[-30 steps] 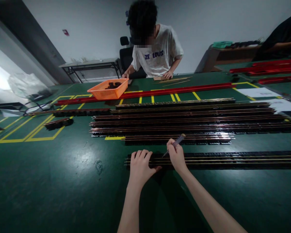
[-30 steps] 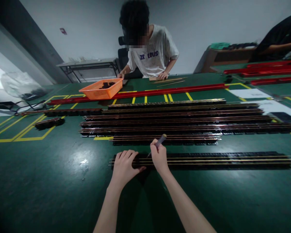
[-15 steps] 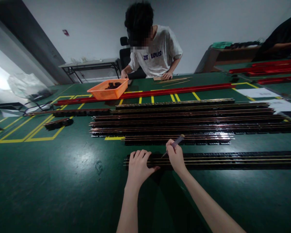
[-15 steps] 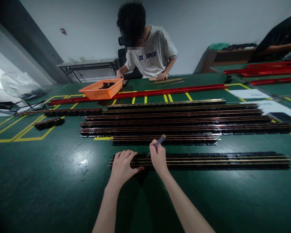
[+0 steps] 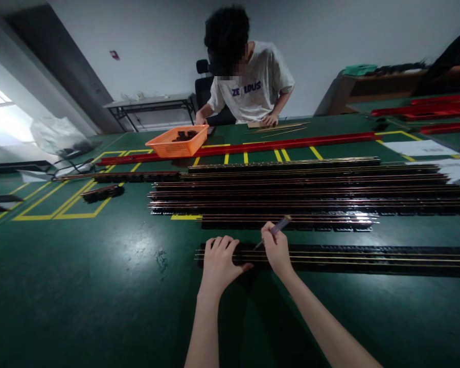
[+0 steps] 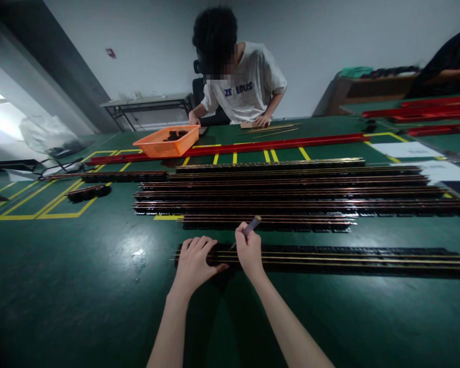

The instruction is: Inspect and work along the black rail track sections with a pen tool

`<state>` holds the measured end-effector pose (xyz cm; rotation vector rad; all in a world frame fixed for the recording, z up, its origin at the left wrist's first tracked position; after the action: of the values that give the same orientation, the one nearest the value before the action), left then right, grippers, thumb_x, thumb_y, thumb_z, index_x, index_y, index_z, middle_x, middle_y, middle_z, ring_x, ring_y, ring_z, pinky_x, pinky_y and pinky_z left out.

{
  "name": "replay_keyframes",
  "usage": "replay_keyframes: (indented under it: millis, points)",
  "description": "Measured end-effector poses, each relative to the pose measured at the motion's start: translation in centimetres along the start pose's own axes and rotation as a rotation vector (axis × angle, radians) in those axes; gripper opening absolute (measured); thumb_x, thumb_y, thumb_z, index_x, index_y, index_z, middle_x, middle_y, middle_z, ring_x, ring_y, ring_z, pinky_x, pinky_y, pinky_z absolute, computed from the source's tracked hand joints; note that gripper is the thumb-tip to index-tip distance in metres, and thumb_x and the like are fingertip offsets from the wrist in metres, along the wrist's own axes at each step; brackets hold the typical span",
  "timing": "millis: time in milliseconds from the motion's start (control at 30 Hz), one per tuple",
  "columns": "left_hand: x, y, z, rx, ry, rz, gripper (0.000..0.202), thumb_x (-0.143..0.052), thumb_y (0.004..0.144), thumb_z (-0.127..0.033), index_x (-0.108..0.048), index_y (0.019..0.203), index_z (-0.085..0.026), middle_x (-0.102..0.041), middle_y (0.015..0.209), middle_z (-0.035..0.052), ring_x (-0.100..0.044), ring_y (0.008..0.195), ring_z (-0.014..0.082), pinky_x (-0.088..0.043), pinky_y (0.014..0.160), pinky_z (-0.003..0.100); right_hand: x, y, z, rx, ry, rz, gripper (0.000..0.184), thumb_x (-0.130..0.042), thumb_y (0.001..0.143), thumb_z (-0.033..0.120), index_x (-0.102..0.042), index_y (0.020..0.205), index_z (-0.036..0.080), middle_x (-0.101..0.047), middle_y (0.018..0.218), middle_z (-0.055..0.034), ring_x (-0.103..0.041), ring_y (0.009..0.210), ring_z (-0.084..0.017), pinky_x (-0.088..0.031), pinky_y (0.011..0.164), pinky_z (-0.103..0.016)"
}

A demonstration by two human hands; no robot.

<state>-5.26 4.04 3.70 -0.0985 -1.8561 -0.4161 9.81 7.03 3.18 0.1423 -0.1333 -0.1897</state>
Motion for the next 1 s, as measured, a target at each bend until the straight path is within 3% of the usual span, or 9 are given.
replay_keyframes:
  millis: [267,500,700,1000]
  points:
    - [-0.4,0.1,-0.1,0.012,-0.023,-0.044,0.050,-0.067,0.065,-0.054,-0.060,0.099,-0.018,-0.063,0.099,0.0060,-0.055,0.094,0.0247,-0.038,0.090,0.046,0.3,0.5,-0.9,-0.083,0.034,0.048,0.019,-0.046,0.075,0.031,-0.041,0.059,0.022,-0.034,0.049,0.0064,-0.034,0.045,-0.010,-0.029,0.045,-0.023]
    - [-0.4,0.1,0.0,0.007,-0.039,-0.074,0.047,-0.068,0.064,-0.054,-0.060,0.096,-0.019,-0.063,0.095,0.0048,-0.056,0.091,0.0236,-0.039,0.087,0.044,1.8,1.2,-0.1,-0.029,-0.146,0.181,0.028,-0.052,0.076,0.040,-0.045,0.057,0.021,-0.040,0.045,0.0057,-0.039,0.043,-0.011,-0.031,0.046,-0.024]
    - [-0.5,0.1,-0.1,0.005,-0.045,-0.062,0.044,-0.068,0.065,-0.051,-0.061,0.095,-0.019,-0.063,0.094,0.0043,-0.055,0.090,0.0231,-0.039,0.086,0.043,3.2,1.5,0.1,-0.063,-0.147,0.378,0.025,-0.056,0.076,0.041,-0.051,0.062,0.020,-0.055,0.051,0.0027,-0.053,0.051,-0.015,-0.041,0.055,-0.027]
    - [-0.4,0.1,0.0,-0.016,-0.044,-0.055,0.047,-0.067,0.065,-0.054,-0.060,0.097,-0.020,-0.063,0.096,0.0055,-0.056,0.091,0.0247,-0.040,0.085,0.045,3.2,1.4,-0.8,-0.105,-0.018,0.365,0.030,-0.055,0.078,0.047,-0.051,0.065,0.020,-0.058,0.052,0.0021,-0.055,0.051,-0.014,-0.043,0.057,-0.027]
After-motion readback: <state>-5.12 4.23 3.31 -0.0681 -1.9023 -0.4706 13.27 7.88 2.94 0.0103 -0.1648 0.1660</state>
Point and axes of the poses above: each hand's wrist, its own y-axis towards the middle knuckle, its own x-axis out of the back of the hand, z = x × y, the point moved 3 cm from there along y, towards the middle knuckle
